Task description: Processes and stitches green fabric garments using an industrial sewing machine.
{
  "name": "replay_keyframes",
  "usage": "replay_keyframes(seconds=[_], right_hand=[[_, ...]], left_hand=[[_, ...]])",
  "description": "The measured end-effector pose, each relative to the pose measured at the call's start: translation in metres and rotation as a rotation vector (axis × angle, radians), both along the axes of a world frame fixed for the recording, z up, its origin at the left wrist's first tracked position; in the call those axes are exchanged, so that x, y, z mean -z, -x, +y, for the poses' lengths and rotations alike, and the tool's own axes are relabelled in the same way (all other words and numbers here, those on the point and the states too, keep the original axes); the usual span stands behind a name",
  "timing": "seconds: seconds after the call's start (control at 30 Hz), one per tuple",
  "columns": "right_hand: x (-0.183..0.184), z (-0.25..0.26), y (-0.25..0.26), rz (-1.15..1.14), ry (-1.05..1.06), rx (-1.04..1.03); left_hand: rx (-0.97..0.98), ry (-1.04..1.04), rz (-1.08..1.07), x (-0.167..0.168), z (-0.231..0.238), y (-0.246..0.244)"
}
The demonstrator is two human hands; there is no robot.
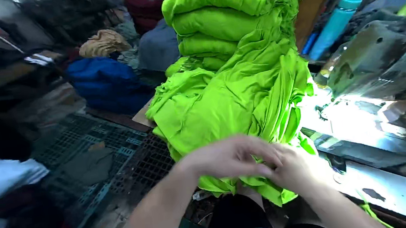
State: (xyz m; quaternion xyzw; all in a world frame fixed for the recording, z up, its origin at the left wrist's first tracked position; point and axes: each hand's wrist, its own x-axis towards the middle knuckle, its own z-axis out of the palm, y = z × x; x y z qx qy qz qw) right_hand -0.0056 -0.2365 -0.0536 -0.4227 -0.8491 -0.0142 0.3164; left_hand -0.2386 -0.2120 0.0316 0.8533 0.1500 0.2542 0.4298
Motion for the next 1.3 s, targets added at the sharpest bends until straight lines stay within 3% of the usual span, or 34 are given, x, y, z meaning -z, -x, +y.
replay_keyframes(seconds=[0.1, 0.17, 0.27, 0.4, 0.6, 0.77, 0.87, 0.97, 1.07, 1.13, 1.17, 1.2, 1.3], right_hand=[[0.012, -0.005, 0.014, -0.095, -0.042, 0.087], [0.012, -0.006, 0.013, -0.079, -0.055, 0.099], [0.026, 0.001, 0.007, -0.024, -0.138, 0.050], [0.031, 0.002, 0.006, -0.008, -0.157, 0.048], [0.033, 0.001, 0.004, 0.011, -0.161, 0.042], [0.034, 0.000, 0.005, 0.030, -0.132, 0.024], [0.029, -0.001, 0.003, 0.041, -0.061, -0.009], [0.007, -0.008, -0.014, 0.208, 0.280, -0.144], [-0.018, -0.039, -0.039, 0.646, 0.584, -0.113], [-0.065, -0.069, -0.054, 0.661, 0.834, 0.179], [-0.071, -0.077, -0.065, 0.585, 0.937, 0.318], [-0.059, -0.083, -0.078, 0.560, 0.964, 0.405], [0.021, -0.103, -0.116, 0.563, 0.739, 0.499]], left_hand=[[-0.655, -0.344, 0.320, -0.026, 0.060, 0.055], [-0.865, -0.312, 0.603, -0.027, 0.105, 0.089], [-0.763, -0.080, 0.795, -0.023, 0.138, 0.116], [-0.626, 0.007, 0.877, -0.025, 0.143, 0.109], [-0.692, -0.304, 0.977, -0.032, 0.139, 0.116], [-0.736, -0.291, 0.790, -0.061, 0.102, 0.109], [-0.707, -0.219, 0.736, -0.089, 0.057, 0.043], [-0.507, -0.144, 0.567, -0.097, 0.005, -0.032], [-0.121, 0.091, 0.022, -0.058, -0.024, -0.089], [-0.032, 0.310, -0.223, -0.026, -0.048, -0.124], [-0.060, 0.372, -0.291, -0.006, -0.060, -0.137], [-0.103, 0.398, -0.344, 0.016, -0.069, -0.147], [-0.269, 0.413, -0.419, 0.082, -0.096, -0.157]])
